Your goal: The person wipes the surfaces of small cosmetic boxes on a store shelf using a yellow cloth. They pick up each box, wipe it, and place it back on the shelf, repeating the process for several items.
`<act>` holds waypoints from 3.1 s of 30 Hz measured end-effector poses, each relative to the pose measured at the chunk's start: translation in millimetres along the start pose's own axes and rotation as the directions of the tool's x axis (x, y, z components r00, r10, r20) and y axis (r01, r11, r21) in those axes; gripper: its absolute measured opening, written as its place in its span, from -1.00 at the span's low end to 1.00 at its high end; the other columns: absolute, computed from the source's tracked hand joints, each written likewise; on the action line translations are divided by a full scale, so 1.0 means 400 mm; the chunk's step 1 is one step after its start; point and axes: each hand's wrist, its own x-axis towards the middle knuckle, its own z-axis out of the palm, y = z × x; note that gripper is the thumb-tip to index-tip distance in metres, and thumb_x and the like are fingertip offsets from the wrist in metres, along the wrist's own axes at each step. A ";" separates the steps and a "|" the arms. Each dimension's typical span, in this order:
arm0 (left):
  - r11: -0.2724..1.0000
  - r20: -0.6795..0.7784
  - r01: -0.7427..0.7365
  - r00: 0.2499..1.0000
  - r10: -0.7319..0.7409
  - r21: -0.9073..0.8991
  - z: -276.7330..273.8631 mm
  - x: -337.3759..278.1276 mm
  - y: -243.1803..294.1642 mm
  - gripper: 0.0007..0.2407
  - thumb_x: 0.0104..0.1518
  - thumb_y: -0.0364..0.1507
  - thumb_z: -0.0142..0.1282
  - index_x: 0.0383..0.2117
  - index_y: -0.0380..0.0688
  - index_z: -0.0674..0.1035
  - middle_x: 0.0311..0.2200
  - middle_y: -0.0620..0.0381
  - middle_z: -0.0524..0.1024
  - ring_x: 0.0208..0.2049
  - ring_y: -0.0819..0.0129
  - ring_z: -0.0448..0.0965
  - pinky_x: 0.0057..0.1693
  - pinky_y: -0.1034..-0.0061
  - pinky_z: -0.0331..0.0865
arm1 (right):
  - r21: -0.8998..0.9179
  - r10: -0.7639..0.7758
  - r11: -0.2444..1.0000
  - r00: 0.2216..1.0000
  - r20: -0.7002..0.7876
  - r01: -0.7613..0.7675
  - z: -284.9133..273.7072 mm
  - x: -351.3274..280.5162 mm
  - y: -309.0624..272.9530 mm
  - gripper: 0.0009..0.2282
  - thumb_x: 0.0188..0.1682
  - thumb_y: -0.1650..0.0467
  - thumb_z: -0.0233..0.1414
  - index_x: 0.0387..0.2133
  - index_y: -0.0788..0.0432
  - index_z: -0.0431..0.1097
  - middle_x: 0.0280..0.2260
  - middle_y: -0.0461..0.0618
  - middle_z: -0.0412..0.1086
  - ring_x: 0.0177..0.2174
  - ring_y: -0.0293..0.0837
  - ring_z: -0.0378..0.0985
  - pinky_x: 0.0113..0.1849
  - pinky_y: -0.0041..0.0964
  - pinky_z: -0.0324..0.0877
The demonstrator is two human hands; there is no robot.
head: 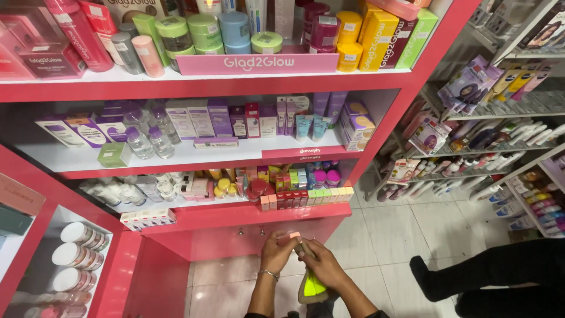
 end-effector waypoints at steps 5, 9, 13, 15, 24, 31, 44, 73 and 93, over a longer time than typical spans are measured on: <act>0.998 0.061 0.051 0.997 -0.049 -0.034 -0.003 -0.027 0.065 -0.51 -0.13 -0.27 0.42 -0.07 -0.24 0.56 -0.22 0.04 0.63 -0.18 0.34 0.64 -0.07 0.50 0.51 | 0.133 0.043 0.990 0.999 -0.007 -0.042 -0.007 0.007 -0.021 -0.62 0.03 0.43 0.01 0.16 0.13 0.34 -0.20 -0.08 0.36 -0.24 -0.19 0.50 -0.21 -0.29 0.42; 0.980 0.217 0.076 0.975 -0.035 -0.182 0.009 -0.012 0.003 -0.55 -0.04 -0.29 0.41 -0.05 -0.29 0.60 -0.25 0.04 0.60 -0.25 0.40 0.56 -0.14 0.52 0.44 | -0.002 -0.061 0.998 0.994 -0.093 0.061 -0.030 -0.017 -0.005 -0.67 0.04 0.42 0.06 0.09 0.20 0.41 -0.21 -0.03 0.39 -0.20 -0.16 0.50 -0.12 -0.30 0.41; 0.960 0.236 0.184 0.963 -0.132 -0.213 0.002 -0.014 0.063 -0.57 -0.01 -0.27 0.34 -0.03 -0.21 0.58 -0.22 0.11 0.59 -0.25 0.44 0.57 -0.15 0.53 0.44 | -0.006 -0.079 0.997 0.994 -0.079 0.079 -0.068 -0.026 -0.060 -0.64 0.04 0.40 0.09 0.11 0.20 0.40 -0.20 0.03 0.38 -0.18 -0.11 0.48 -0.10 -0.27 0.39; 0.945 0.206 0.257 0.955 -0.215 -0.205 0.014 0.008 0.069 -0.59 0.03 -0.23 0.29 -0.05 -0.19 0.57 -0.22 0.13 0.59 -0.24 0.41 0.58 -0.16 0.49 0.44 | -0.016 -0.161 0.987 0.986 -0.045 0.160 -0.084 -0.003 -0.053 -0.59 0.04 0.37 0.10 0.16 0.21 0.33 -0.13 0.05 0.38 -0.10 -0.10 0.46 -0.03 -0.27 0.36; 0.969 0.211 0.235 0.953 -0.216 -0.070 0.074 0.017 0.117 -0.61 0.07 -0.15 0.27 -0.13 -0.20 0.59 -0.24 0.18 0.58 -0.23 0.42 0.59 -0.16 0.51 0.41 | 0.017 -0.202 0.979 0.975 -0.089 0.205 -0.138 0.034 -0.022 -0.60 0.06 0.35 0.08 0.16 0.23 0.32 -0.03 0.06 0.39 0.00 -0.09 0.46 0.05 -0.25 0.34; 0.970 0.230 0.220 0.954 -0.191 -0.107 0.079 0.037 0.118 -0.61 0.05 -0.15 0.28 -0.15 -0.18 0.59 -0.23 0.18 0.60 -0.22 0.42 0.59 -0.15 0.52 0.38 | 0.041 -0.217 0.974 0.972 -0.092 0.221 -0.129 0.086 0.020 -0.57 0.08 0.35 0.07 0.20 0.23 0.28 0.03 0.08 0.34 0.06 -0.09 0.41 0.08 -0.25 0.30; 0.967 0.279 0.251 0.932 -0.231 -0.037 0.125 0.019 0.109 -0.56 0.05 -0.13 0.26 -0.05 -0.16 0.57 -0.19 0.13 0.58 -0.16 0.38 0.58 -0.07 0.45 0.42 | 0.106 -0.099 0.988 0.983 -0.153 0.116 -0.154 0.031 0.035 -0.61 0.11 0.30 0.02 0.16 0.23 0.31 0.04 0.06 0.31 0.06 -0.10 0.40 0.09 -0.27 0.29; 0.977 0.199 0.206 0.961 -0.192 -0.056 0.106 0.020 0.126 -0.59 0.05 -0.24 0.28 -0.02 -0.21 0.58 -0.18 0.11 0.62 -0.19 0.40 0.60 -0.13 0.51 0.41 | 0.331 -0.021 0.943 0.997 -0.070 0.043 -0.159 0.035 0.028 -0.65 0.08 0.35 0.06 0.12 0.15 0.29 -0.10 -0.12 0.43 -0.14 -0.32 0.48 -0.12 -0.38 0.41; 0.970 0.183 0.199 0.968 -0.173 -0.136 -0.014 -0.019 0.105 -0.64 0.09 -0.29 0.24 -0.02 -0.18 0.59 -0.17 0.11 0.64 -0.18 0.32 0.65 -0.08 0.46 0.40 | 0.219 -0.027 0.975 0.999 -0.035 0.034 -0.074 -0.002 -0.027 -0.71 0.09 0.30 0.07 0.02 0.18 0.44 -0.25 -0.10 0.47 -0.25 -0.31 0.44 -0.17 -0.35 0.39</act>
